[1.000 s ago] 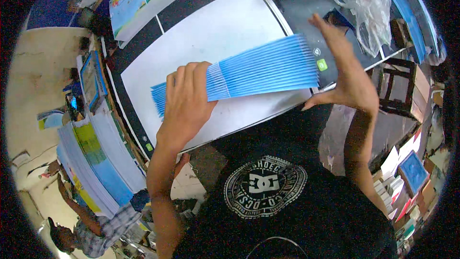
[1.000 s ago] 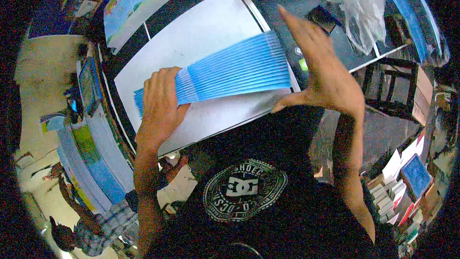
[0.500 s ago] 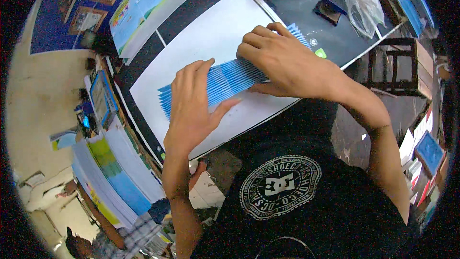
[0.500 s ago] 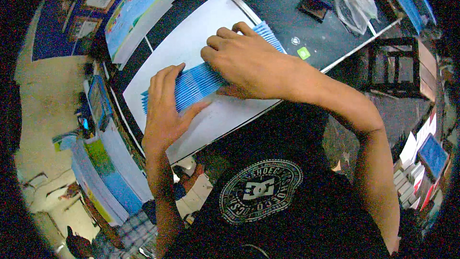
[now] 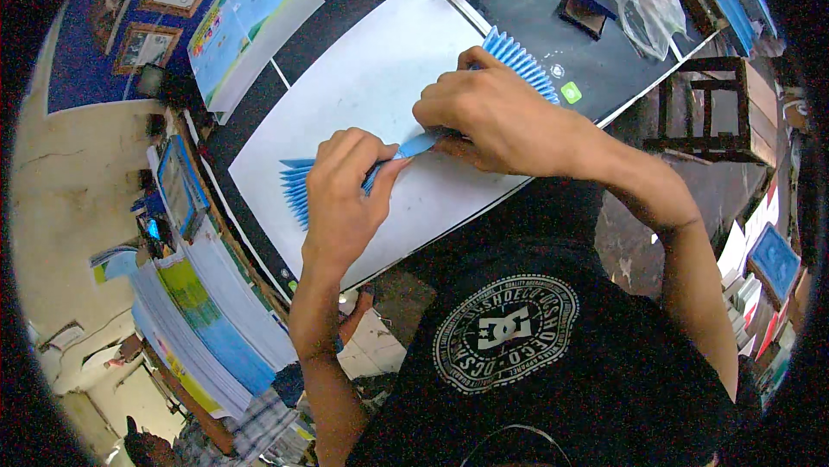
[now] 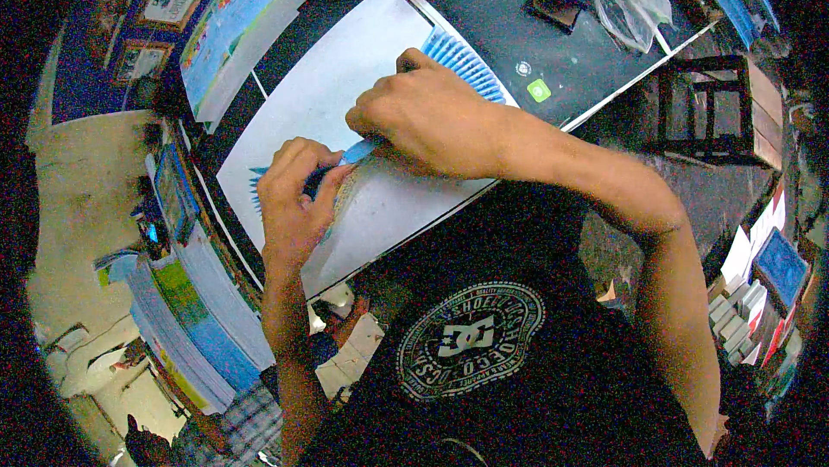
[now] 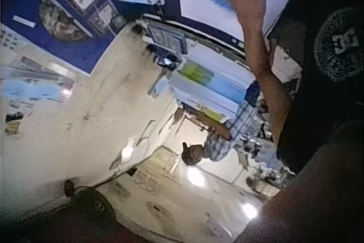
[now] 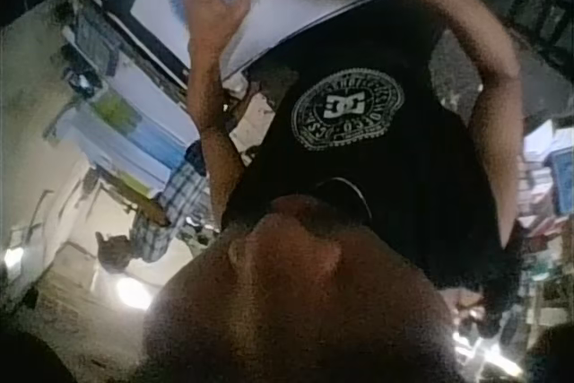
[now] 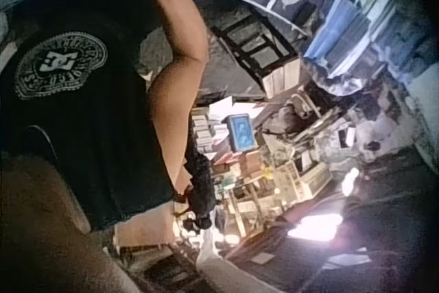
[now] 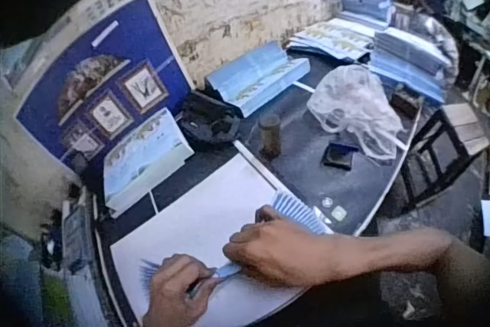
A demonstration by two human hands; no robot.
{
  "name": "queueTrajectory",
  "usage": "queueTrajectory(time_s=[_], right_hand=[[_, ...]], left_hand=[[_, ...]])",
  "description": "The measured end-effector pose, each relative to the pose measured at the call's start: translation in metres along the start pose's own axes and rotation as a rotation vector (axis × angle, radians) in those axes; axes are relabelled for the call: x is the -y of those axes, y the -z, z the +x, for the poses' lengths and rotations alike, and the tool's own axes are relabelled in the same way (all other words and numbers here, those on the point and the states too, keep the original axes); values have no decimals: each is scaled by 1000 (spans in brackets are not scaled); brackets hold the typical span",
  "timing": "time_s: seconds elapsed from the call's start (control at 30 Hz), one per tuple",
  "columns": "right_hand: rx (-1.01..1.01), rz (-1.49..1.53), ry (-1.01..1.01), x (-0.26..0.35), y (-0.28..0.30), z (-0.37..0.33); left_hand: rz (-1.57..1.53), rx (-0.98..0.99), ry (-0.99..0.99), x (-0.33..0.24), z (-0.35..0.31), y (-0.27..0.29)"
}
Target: The person folds printed sheets of paper into booklets, presses and creases their spines using a wooden tool, and fans and stacks the folded booklets by hand.
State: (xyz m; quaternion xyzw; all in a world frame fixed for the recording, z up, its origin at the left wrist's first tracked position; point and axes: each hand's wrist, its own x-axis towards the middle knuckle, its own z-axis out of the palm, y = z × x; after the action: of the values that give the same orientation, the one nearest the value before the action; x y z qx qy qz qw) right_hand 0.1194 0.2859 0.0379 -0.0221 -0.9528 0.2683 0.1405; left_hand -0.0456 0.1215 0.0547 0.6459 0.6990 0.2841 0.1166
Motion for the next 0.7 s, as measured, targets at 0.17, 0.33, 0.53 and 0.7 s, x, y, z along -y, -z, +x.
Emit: queueTrajectory(time_s=[0.17, 0.33, 0.53, 0.7], right_hand=[[29, -12, 59, 7, 10, 2], [-23, -213, 76, 10, 7, 0], [96, -159, 74, 2, 0, 0], [155, -147, 83, -4, 1, 5]], left_hand=[[42, -21, -57, -4, -5, 8], [293, 270, -67, -1, -2, 0], [293, 261, -164, 9, 0, 1], [175, 183, -172, 12, 2, -1]])
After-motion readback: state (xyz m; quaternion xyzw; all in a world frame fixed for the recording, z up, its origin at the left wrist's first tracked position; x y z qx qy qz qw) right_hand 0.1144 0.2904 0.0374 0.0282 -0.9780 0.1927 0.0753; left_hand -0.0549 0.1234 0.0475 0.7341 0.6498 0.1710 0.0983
